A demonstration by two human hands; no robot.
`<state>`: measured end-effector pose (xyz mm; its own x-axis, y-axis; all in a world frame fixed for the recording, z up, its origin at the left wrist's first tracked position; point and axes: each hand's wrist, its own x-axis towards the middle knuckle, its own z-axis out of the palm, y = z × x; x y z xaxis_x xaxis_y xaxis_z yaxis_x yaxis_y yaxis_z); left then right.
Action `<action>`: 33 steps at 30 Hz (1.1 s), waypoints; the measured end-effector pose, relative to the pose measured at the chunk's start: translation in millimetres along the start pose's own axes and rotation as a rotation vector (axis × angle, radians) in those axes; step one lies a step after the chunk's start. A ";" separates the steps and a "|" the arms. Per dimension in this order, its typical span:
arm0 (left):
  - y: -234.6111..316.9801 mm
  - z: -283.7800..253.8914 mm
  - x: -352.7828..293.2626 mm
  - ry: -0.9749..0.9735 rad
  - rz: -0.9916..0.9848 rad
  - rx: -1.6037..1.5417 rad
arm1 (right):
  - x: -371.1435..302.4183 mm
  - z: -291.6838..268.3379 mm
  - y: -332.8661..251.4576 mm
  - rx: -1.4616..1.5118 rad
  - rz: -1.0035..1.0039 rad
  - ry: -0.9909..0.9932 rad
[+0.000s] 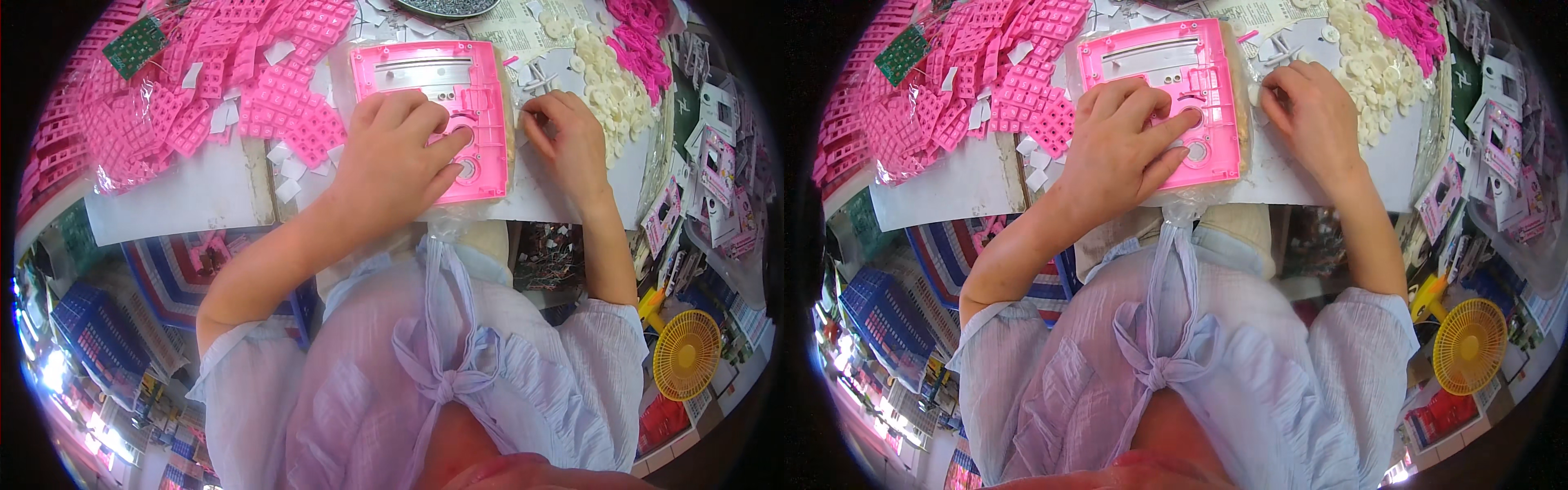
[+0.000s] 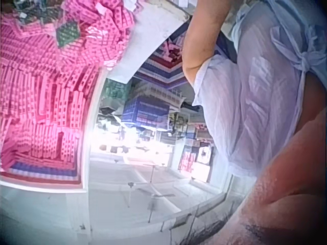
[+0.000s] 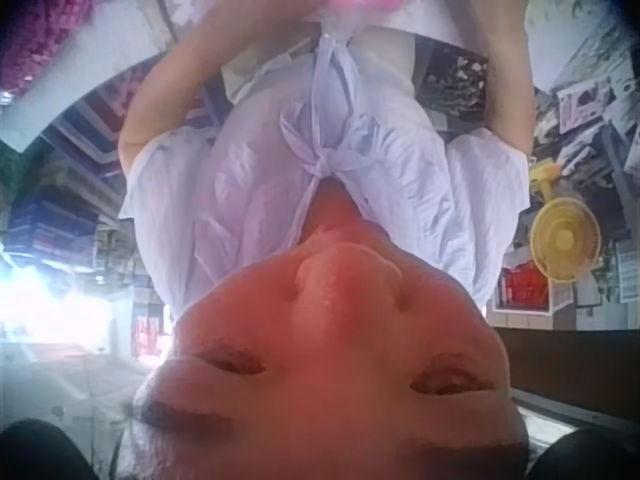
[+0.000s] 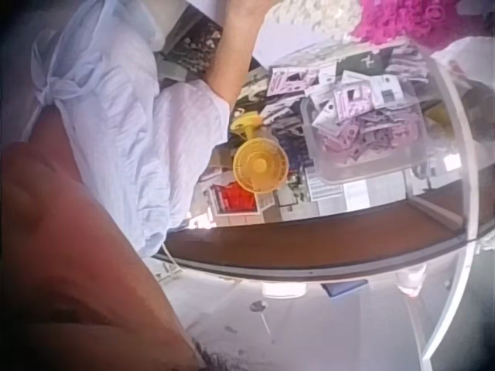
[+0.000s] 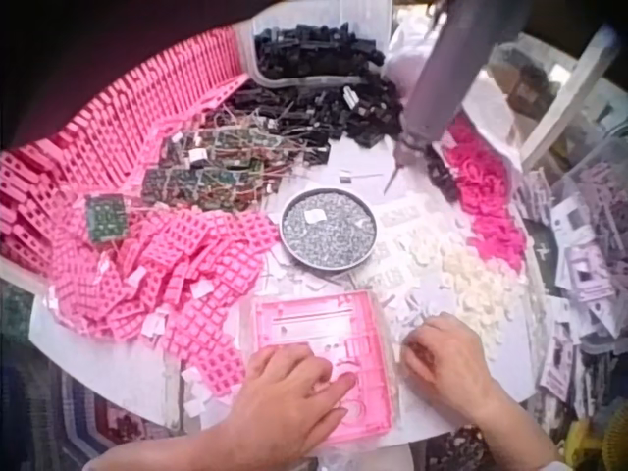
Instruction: Assembling the internal electronic components and housing of a pink toy piggy bank at a factory workbench.
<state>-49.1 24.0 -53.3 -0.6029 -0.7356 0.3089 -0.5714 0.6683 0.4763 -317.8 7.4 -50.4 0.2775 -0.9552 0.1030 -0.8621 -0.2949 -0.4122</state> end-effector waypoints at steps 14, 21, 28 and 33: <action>-16.5 -6.3 -9.4 0.212 -0.059 -0.299 | 15.9 -30.4 -60.3 0.237 -0.073 -0.020; -18.9 -1.5 -12.9 0.262 -0.024 -0.254 | 25.4 -5.4 -81.7 -0.178 -0.219 -0.123; -21.0 6.9 -14.9 0.312 -0.001 -0.253 | 32.6 -3.3 -86.9 -0.200 -0.156 -0.243; -20.0 1.6 -14.2 0.255 -0.008 -0.231 | 33.4 -3.3 -93.4 -0.227 -0.057 -0.309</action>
<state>-30.0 21.3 -68.6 -0.4235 -0.7642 0.4865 -0.4167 0.6412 0.6444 -229.5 3.0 -5.4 0.4127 -0.8945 -0.1719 -0.9038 -0.3787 -0.1992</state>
